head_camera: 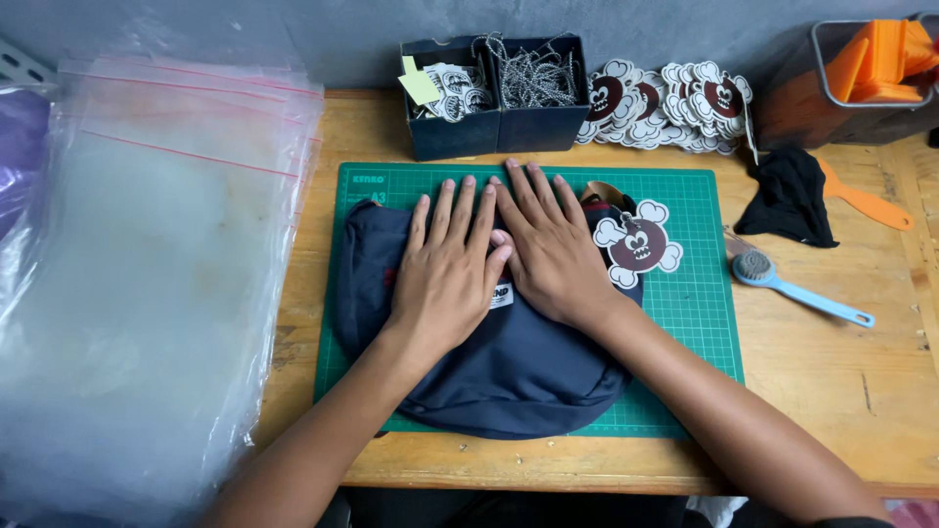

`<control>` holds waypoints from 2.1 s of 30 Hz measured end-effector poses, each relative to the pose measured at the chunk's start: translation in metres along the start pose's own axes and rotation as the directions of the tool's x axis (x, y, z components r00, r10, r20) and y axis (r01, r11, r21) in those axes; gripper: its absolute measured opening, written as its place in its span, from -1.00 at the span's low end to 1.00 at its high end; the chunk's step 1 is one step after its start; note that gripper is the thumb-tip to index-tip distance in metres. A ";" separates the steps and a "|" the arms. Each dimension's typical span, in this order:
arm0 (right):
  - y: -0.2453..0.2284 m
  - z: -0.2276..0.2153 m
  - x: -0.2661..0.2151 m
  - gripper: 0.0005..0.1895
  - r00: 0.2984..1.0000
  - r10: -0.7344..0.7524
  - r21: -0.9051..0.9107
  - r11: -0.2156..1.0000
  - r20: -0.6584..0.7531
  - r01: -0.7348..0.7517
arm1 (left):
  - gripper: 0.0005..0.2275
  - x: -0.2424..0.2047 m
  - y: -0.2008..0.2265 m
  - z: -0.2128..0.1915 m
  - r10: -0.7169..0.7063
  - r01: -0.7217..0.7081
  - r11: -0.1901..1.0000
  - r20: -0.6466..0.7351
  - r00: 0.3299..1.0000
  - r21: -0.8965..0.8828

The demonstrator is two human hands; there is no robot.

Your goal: The person prepares a textile bag for packaging by cleaning the surface with a small tool, attaching a decorative tag to the strap, adjusting the buckle, and placing the entire bag inside a clear plastic sleeve.

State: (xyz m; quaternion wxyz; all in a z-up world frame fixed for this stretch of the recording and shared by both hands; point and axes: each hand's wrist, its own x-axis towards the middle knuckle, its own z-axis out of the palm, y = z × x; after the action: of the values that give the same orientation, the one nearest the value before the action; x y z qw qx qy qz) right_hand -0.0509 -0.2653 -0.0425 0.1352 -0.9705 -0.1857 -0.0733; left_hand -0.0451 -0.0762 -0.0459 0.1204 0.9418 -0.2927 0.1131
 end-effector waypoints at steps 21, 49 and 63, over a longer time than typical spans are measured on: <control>0.052 -0.158 -0.030 -0.69 0.899 0.436 0.848 0.456 0.051 -0.269 | -0.95 0.008 0.006 -0.036 0.145 -0.191 0.972 -0.288 0.946 -0.136; 0.167 -0.133 -0.059 -0.87 0.791 0.536 0.674 0.469 0.295 -0.570 | -0.94 0.006 0.004 -0.029 0.138 -0.174 0.977 -0.256 0.957 -0.124; 0.145 -0.153 -0.061 -0.83 0.772 0.621 0.725 0.469 0.136 -0.505 | -0.94 0.006 0.002 -0.027 0.147 -0.182 0.977 -0.266 0.953 -0.109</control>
State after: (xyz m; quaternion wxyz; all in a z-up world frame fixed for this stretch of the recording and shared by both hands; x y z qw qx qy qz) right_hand -0.0663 -0.4599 0.0575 0.5376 -0.8309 0.1425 -0.0157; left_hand -0.0456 -0.0732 -0.0185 0.2097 0.8815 -0.3591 0.2240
